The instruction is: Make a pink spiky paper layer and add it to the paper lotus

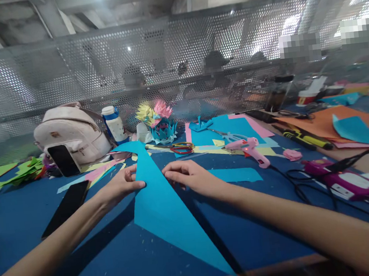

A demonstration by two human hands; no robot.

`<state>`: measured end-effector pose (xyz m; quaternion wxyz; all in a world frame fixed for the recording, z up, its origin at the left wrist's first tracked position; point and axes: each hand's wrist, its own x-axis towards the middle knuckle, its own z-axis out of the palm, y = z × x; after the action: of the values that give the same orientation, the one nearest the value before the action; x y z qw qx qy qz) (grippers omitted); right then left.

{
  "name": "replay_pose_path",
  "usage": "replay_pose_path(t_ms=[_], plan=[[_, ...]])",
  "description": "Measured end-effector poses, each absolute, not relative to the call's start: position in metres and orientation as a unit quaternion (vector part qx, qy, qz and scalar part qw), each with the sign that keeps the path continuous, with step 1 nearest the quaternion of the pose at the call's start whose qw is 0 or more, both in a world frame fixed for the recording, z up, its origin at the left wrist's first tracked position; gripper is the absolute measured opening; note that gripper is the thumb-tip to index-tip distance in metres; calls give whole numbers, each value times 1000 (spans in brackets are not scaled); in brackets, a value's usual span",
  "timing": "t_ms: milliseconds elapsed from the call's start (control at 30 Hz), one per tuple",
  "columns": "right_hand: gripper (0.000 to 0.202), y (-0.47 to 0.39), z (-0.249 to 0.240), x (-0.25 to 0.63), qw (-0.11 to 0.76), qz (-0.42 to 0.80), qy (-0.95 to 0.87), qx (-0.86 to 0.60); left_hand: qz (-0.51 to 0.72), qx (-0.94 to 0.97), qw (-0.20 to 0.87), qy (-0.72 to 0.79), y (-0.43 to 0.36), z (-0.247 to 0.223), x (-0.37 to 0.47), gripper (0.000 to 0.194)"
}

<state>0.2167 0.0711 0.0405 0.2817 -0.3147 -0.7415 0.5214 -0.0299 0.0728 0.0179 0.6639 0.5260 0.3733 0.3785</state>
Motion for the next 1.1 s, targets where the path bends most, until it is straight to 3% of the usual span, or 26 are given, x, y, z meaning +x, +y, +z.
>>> replay_pose_path(t_ms=[200,600,933,1100], plan=[[49,76,29,195,268,614,-682,-295,395,563,603,404,77,8,-22,41],[47,122,-18,152,392,602,-603,-347,496,589,483,417,99,-20,-3,50],[69,130,-39,151,403,628,-597,-294,534,579,434,438,99,-33,1,46],[70,131,-38,152,404,631,-601,-278,548,574,418,443,94,-30,4,45]])
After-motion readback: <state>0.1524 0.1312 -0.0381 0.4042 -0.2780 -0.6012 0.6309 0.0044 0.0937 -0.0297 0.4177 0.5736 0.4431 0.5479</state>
